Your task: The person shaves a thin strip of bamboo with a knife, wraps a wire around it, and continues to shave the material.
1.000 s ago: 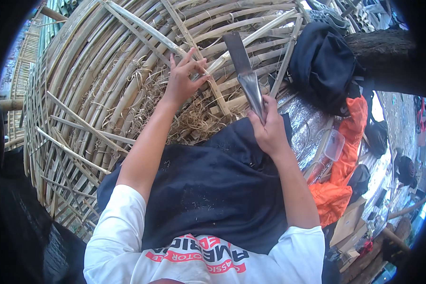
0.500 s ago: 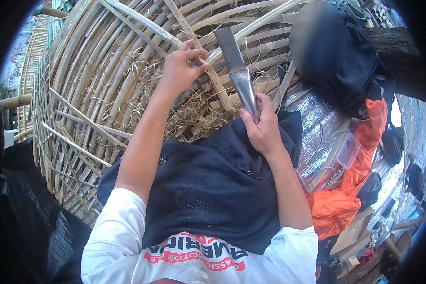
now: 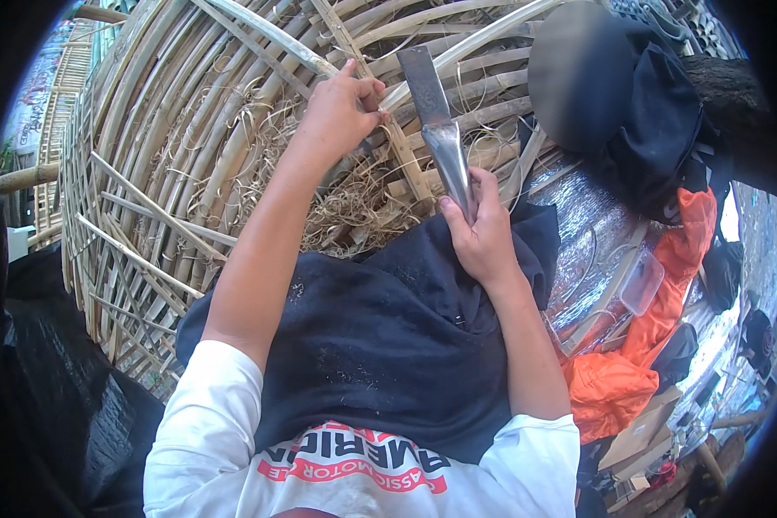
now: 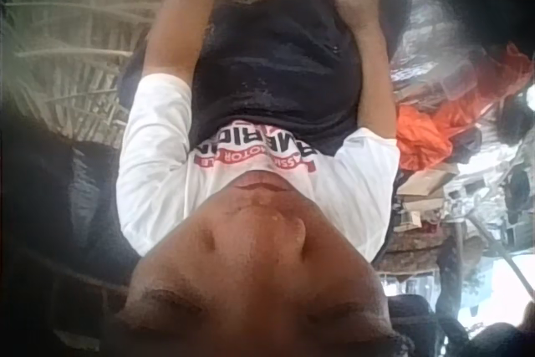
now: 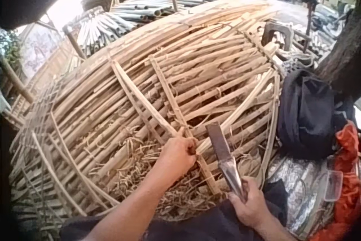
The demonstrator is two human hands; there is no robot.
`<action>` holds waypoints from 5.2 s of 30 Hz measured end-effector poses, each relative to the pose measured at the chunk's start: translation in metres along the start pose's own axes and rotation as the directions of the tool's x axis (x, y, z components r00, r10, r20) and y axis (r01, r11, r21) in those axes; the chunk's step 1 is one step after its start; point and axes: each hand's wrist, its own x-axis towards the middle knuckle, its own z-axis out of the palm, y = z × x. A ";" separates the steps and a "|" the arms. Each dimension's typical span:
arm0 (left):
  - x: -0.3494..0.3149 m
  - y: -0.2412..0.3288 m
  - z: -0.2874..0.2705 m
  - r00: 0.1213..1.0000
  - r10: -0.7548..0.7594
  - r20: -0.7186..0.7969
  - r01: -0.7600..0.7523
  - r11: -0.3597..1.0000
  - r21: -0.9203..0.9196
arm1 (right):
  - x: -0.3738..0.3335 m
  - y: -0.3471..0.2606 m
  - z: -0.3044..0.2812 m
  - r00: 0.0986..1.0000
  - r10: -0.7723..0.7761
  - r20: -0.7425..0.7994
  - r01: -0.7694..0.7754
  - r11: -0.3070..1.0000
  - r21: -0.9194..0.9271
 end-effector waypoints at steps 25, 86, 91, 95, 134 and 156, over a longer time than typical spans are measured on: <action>-0.040 -0.008 0.030 0.875 0.134 -0.465 -0.128 0.991 0.045 | -0.004 0.003 -0.006 0.999 -0.043 -0.031 0.041 0.997 -0.069; -0.054 -0.013 0.049 0.971 0.178 -0.162 -0.078 0.868 0.490 | -0.001 0.017 -0.009 0.932 -0.289 0.220 0.339 0.910 -0.239; -0.054 -0.014 0.048 0.968 0.191 -0.160 -0.095 0.876 0.473 | -0.002 0.019 -0.002 0.922 -0.310 0.233 0.366 0.895 -0.256; -0.054 -0.015 0.049 0.966 0.196 -0.171 -0.104 0.893 0.438 | -0.005 0.023 -0.001 0.930 -0.306 0.205 0.353 0.899 -0.260; -0.055 -0.019 0.052 0.949 0.212 -0.234 -0.100 0.905 0.414 | -0.008 0.020 0.002 0.946 -0.256 0.199 0.317 0.860 -0.400; -0.051 -0.020 0.054 0.946 0.219 -0.240 -0.105 0.904 0.414 | -0.011 0.016 -0.001 0.896 -0.411 0.166 0.442 0.806 -0.392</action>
